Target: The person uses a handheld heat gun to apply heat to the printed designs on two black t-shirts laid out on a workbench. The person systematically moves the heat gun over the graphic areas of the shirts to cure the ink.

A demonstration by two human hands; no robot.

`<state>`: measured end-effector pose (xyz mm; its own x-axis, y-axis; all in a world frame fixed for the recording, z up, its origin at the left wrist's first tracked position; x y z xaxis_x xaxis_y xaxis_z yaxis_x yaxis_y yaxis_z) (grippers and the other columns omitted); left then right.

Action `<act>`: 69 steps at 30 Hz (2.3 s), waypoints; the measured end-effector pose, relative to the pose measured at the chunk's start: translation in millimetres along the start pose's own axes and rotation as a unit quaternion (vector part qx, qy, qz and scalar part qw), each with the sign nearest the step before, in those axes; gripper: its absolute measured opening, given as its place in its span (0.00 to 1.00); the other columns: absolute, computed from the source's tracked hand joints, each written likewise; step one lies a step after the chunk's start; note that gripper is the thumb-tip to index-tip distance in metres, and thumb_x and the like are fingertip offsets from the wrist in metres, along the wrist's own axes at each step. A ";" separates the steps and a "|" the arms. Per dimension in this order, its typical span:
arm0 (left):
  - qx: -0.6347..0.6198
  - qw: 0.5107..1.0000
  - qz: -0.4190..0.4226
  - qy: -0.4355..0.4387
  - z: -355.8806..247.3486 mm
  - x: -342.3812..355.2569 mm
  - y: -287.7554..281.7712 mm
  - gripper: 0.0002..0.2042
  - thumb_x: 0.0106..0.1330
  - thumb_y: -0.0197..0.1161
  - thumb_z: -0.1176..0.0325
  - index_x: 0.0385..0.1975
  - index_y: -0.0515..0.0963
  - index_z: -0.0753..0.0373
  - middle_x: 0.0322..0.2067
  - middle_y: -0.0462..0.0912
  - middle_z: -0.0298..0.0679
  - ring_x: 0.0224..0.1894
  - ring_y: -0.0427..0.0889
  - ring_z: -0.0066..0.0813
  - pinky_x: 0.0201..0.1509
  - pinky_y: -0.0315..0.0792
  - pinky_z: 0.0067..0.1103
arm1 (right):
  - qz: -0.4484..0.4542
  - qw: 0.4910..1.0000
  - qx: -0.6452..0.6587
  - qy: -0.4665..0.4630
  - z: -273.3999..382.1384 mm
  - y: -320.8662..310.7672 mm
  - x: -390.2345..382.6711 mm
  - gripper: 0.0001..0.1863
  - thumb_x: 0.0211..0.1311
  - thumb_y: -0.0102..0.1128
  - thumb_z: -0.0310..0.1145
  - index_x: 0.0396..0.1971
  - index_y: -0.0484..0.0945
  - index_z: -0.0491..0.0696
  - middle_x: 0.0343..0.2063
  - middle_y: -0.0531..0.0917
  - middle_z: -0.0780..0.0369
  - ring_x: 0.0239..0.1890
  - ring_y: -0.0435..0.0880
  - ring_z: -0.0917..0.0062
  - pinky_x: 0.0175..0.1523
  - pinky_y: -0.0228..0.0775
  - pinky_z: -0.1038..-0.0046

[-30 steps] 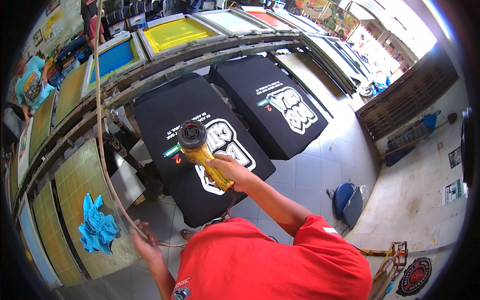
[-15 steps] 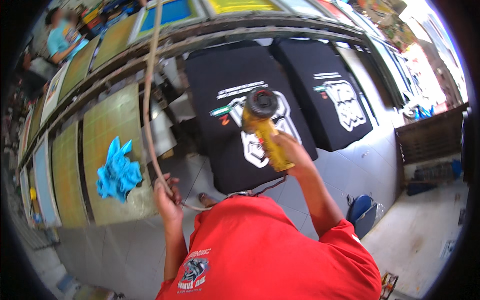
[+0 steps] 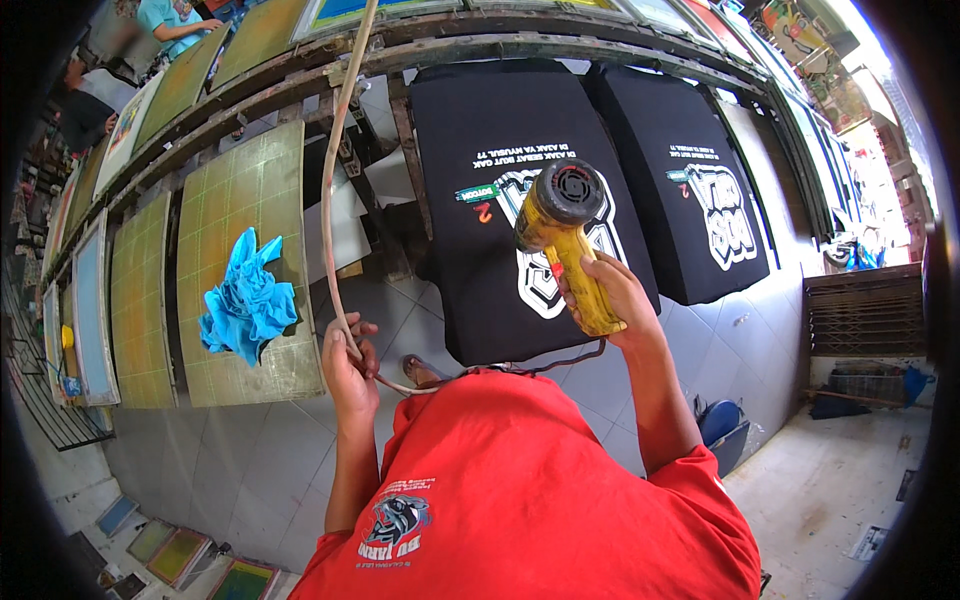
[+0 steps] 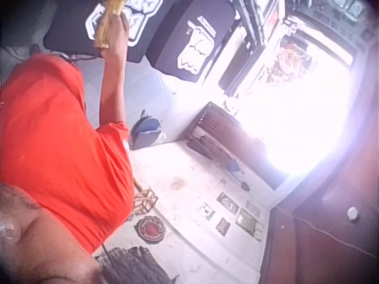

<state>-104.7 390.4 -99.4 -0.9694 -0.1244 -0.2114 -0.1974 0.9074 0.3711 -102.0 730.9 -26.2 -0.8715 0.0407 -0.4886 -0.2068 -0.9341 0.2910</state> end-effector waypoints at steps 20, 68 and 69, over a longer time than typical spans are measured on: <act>-0.004 1.000 0.014 -0.003 -2.6 11.7 8.2 0.16 0.69 0.41 0.57 0.44 0.69 0.63 0.31 0.76 0.40 0.14 0.61 0.14 0.15 0.52 0.12 | 0.006 0.999 0.033 -0.014 -4.3 -1.2 -12.3 0.20 0.64 0.47 0.37 0.49 0.66 0.39 0.28 0.75 0.61 0.26 0.75 0.81 0.26 0.69 0.79; -0.008 0.997 0.066 -0.036 10.3 8.1 31.7 0.17 0.69 0.43 0.56 0.44 0.69 0.64 0.32 0.75 0.42 0.14 0.61 0.13 0.14 0.51 0.12 | -0.022 0.999 -0.017 0.022 -40.9 -33.5 -89.5 0.27 0.59 0.48 0.40 0.55 0.63 0.39 0.29 0.76 0.58 0.25 0.77 0.80 0.26 0.71 0.80; -0.007 0.997 0.069 -0.036 10.4 7.6 32.7 0.17 0.69 0.44 0.56 0.44 0.69 0.64 0.32 0.75 0.42 0.14 0.61 0.13 0.14 0.51 0.12 | -0.033 0.999 -0.009 0.016 -41.7 -35.9 -90.4 0.27 0.59 0.48 0.40 0.55 0.63 0.39 0.29 0.76 0.58 0.25 0.77 0.80 0.25 0.71 0.80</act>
<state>-116.9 423.2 -98.2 -0.9745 0.0312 -0.2220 -0.0654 0.9077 0.4145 2.7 745.9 -26.7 -0.8417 0.0925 -0.5320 -0.2555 -0.9362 0.2414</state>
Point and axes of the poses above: each hand's wrist, its own x-axis towards the middle knuckle, its own y-axis out of the palm, z = x × y, the point moved 8 cm from there along x, towards the middle knuckle
